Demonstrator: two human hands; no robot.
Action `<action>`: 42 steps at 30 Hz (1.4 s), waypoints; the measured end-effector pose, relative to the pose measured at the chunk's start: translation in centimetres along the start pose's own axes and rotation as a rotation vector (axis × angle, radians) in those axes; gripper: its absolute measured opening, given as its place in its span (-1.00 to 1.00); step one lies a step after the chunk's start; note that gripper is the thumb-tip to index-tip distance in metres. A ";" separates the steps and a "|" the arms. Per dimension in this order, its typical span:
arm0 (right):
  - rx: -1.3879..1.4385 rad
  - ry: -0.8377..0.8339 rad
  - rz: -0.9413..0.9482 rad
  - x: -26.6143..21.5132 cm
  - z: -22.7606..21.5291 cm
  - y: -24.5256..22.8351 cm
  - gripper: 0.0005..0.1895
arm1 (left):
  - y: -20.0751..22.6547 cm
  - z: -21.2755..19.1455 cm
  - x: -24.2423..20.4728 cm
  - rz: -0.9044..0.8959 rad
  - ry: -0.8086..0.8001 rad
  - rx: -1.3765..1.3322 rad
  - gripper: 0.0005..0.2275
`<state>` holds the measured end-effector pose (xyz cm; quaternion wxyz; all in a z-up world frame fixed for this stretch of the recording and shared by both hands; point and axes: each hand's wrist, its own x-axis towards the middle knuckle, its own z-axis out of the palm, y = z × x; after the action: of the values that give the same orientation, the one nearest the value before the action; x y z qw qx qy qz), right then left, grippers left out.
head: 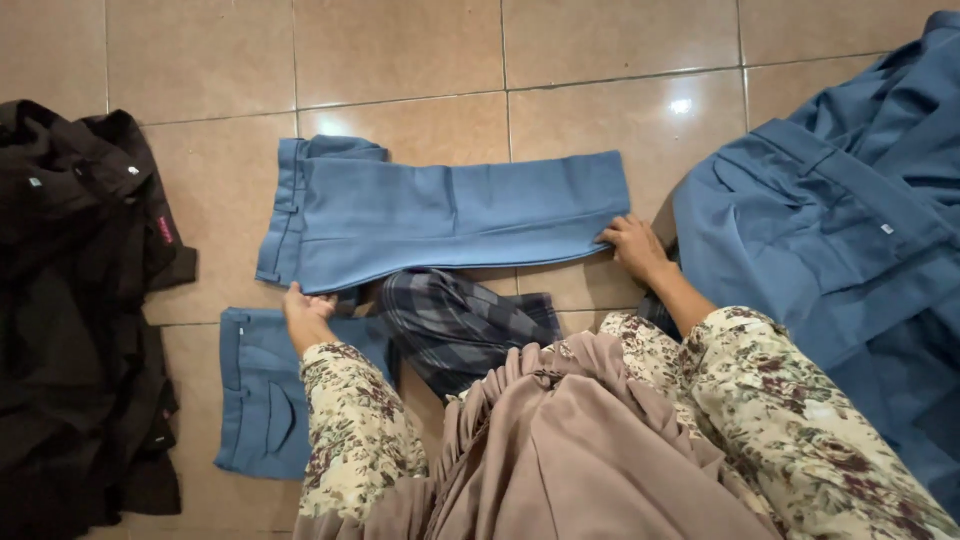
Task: Folding blue trousers on the floor and stacking them neatly.
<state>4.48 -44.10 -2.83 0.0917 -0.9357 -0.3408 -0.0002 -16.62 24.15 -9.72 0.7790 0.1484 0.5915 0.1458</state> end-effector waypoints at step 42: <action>1.820 0.197 1.095 0.5 -6.3 9.4 -0.41 | -38.6 21.6 -12.7 0.930 -0.222 1.697 -0.53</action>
<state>11.27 -51.90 1.74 0.7709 -0.5366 0.2633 0.2201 2.92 -17.47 -8.59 0.3289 0.8921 0.3055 -0.0507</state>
